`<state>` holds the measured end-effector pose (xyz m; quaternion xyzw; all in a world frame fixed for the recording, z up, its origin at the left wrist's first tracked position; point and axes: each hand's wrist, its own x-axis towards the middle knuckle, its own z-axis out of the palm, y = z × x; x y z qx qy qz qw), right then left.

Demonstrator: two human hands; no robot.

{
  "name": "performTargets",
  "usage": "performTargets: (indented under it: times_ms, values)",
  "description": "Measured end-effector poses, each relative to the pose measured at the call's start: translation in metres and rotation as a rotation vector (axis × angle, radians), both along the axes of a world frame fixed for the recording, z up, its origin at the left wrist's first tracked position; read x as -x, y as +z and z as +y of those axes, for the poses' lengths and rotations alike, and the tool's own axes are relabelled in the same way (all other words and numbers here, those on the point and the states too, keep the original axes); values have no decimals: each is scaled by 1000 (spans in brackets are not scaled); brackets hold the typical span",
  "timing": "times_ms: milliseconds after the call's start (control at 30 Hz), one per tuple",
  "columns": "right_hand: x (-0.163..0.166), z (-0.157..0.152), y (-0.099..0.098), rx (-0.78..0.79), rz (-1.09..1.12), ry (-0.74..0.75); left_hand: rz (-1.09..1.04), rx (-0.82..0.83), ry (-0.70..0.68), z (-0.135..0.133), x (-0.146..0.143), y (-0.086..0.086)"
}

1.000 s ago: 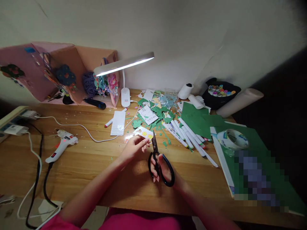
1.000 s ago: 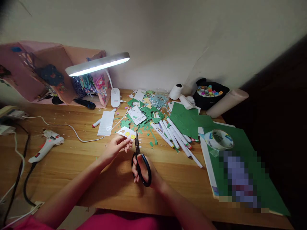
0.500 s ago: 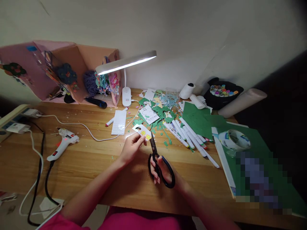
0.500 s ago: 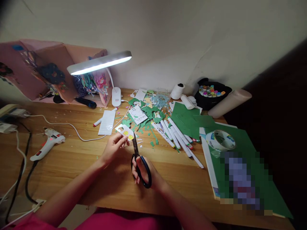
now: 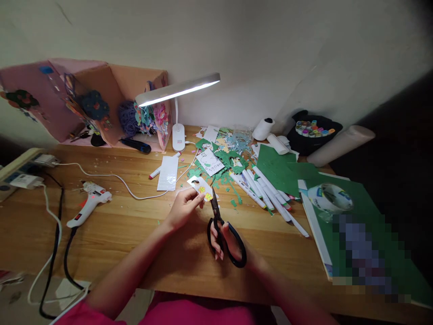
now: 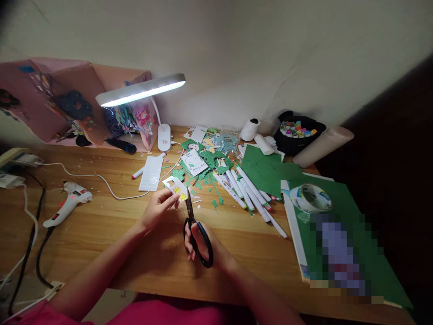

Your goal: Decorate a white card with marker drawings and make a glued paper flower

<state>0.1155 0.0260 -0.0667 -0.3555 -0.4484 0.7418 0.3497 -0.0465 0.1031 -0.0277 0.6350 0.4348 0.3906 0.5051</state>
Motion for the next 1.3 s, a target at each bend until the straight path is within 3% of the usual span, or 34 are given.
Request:
performTargets:
  times_ms: [400,1300]
  values:
    - [-4,-1,2,-46,-34,91,7,-46,-19,7,5,-1]
    - [-4,-5,4,-95,-93,89,177,-286,25,2,3,3]
